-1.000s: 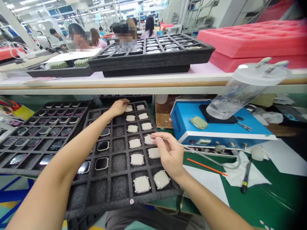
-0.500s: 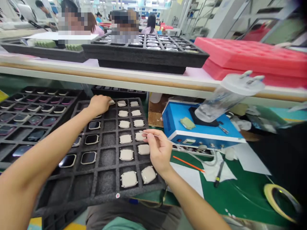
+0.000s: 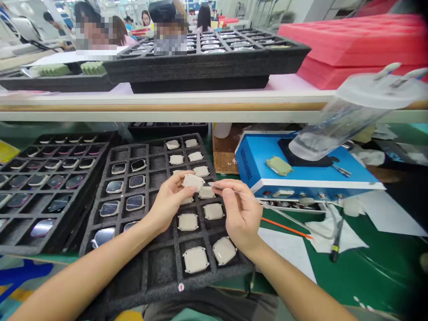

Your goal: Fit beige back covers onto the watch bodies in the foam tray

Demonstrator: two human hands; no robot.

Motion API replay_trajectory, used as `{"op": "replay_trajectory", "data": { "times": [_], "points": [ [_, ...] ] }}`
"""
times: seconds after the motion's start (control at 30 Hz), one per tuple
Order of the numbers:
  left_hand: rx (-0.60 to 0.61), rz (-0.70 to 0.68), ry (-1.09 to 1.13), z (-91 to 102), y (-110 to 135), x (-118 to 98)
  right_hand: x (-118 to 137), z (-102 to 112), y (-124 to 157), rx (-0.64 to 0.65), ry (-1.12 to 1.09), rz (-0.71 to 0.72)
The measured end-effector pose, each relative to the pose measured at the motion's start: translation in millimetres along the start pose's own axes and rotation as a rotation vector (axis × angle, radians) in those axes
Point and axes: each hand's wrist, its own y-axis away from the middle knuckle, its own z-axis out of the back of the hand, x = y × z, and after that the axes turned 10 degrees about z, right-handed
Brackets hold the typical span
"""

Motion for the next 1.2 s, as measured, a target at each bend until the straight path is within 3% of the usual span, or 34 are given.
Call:
{"op": "replay_trajectory", "data": {
  "times": [0.33, 1.2],
  "points": [
    [-0.048, 0.022, 0.007, -3.3, 7.3, 1.6, 1.8, 2.2, -0.7, 0.029, 0.063, -0.011],
    [0.107, -0.031, 0.121, -0.9, 5.0, 9.0, 2.0, 1.8, -0.6, -0.011, 0.033, 0.017]
  ]
}}
